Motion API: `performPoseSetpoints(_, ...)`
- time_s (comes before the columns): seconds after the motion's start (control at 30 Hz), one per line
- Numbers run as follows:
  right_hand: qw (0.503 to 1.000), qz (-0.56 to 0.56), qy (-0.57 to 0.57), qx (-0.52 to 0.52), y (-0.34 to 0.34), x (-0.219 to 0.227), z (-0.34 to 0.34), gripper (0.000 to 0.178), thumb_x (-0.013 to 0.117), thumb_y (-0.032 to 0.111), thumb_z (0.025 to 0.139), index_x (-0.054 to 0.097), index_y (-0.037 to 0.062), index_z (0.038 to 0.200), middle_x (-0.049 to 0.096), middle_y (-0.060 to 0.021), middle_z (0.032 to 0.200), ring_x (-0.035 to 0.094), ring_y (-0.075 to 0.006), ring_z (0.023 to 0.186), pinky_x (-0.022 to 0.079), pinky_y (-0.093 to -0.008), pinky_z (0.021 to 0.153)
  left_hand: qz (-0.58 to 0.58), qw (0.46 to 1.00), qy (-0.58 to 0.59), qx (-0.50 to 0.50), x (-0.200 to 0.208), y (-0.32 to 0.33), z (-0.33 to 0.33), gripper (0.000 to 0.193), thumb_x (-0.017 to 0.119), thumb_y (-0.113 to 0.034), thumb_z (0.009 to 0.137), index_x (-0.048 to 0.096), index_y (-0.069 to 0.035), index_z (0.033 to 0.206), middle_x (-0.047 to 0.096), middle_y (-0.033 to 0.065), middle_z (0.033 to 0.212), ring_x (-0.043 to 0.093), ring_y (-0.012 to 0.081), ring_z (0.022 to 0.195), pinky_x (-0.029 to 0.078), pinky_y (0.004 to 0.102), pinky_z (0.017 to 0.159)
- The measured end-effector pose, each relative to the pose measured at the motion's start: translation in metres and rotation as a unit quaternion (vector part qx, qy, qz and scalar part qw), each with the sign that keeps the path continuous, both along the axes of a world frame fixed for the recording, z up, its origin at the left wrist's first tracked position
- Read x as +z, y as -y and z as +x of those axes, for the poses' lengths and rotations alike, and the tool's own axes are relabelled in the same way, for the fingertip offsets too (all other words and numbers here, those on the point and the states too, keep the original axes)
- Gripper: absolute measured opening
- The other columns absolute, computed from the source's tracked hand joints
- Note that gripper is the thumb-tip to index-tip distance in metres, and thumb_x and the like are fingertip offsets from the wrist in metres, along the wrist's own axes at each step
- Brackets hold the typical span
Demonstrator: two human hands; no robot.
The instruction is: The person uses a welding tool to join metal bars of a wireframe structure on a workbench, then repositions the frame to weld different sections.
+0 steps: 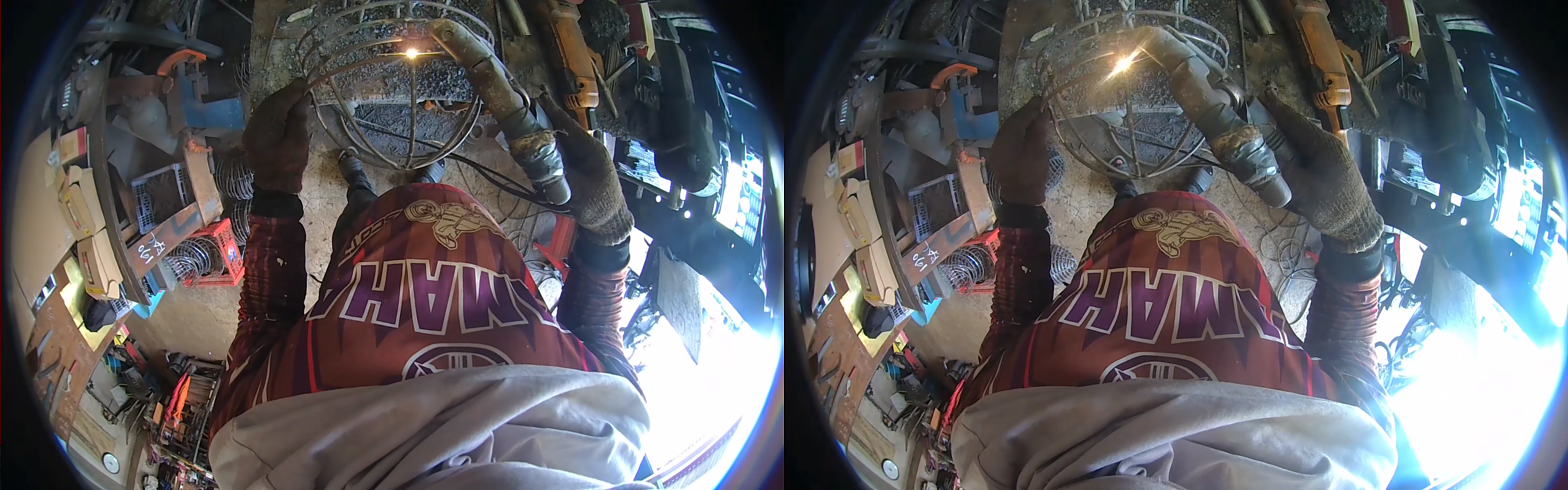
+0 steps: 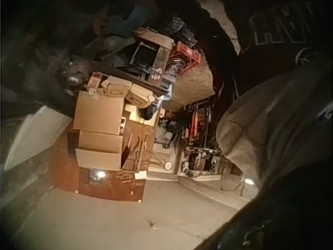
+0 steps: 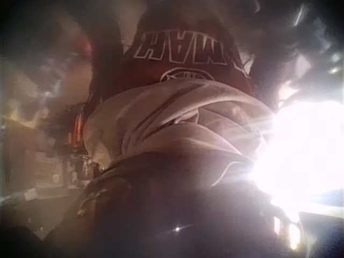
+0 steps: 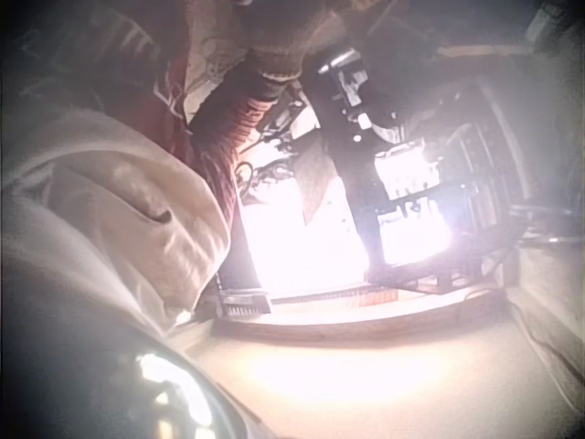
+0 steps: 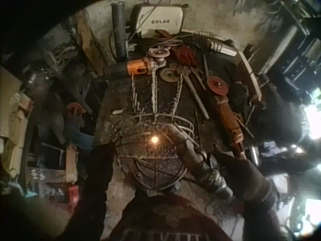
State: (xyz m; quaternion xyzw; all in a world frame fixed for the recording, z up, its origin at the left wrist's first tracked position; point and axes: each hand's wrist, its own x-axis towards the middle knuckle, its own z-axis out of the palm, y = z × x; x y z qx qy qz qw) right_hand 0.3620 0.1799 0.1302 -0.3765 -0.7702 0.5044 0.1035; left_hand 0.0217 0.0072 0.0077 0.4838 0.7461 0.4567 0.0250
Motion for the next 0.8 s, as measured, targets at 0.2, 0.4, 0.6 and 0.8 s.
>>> performPoseSetpoints(0.2,0.931,0.328,0.045,0.152,-0.011,0.002,0.005,0.056,0.073,0.018,0.091,0.052,-0.0037,0.138,0.066,-0.0164,0.122,0.066,-0.0262,0.110,0.051,-0.0384,0.099,0.006,0.995,0.101,0.024,-0.024,0.005,-0.006,0.025,0.071,-0.008,0.093,0.073,-0.006,0.118,0.075,0.0121,0.109,0.071,0.0233,0.101,0.055,0.0339,0.089)
performPoseSetpoints(0.4,0.934,0.314,0.059,0.162,-0.011,-0.001,0.013,0.056,0.074,0.017,0.090,0.053,-0.0031,0.138,0.065,-0.0163,0.124,0.065,-0.0267,0.112,0.051,-0.0384,0.099,-0.002,1.000,0.026,0.002,-0.010,-0.001,-0.003,0.025,0.071,-0.008,0.093,0.073,-0.006,0.118,0.075,0.0120,0.110,0.071,0.0235,0.102,0.055,0.0340,0.090)
performPoseSetpoints(0.6,0.931,0.313,0.061,0.175,-0.010,-0.004,0.013,0.056,0.074,0.016,0.088,0.054,-0.0024,0.137,0.065,-0.0161,0.125,0.064,-0.0273,0.114,0.051,-0.0383,0.100,-0.012,1.000,0.006,0.005,-0.005,0.002,-0.002,0.026,0.070,-0.008,0.093,0.073,-0.006,0.119,0.075,0.0119,0.110,0.071,0.0238,0.102,0.055,0.0341,0.090)
performPoseSetpoints(0.8,0.923,0.328,0.067,0.188,-0.010,-0.008,0.011,0.056,0.074,0.014,0.087,0.054,-0.0018,0.137,0.064,-0.0160,0.127,0.064,-0.0278,0.116,0.051,-0.0383,0.100,-0.021,1.000,-0.010,0.006,-0.003,0.006,-0.002,0.026,0.070,-0.008,0.093,0.073,-0.006,0.119,0.075,0.0118,0.111,0.071,0.0240,0.103,0.055,0.0342,0.091)
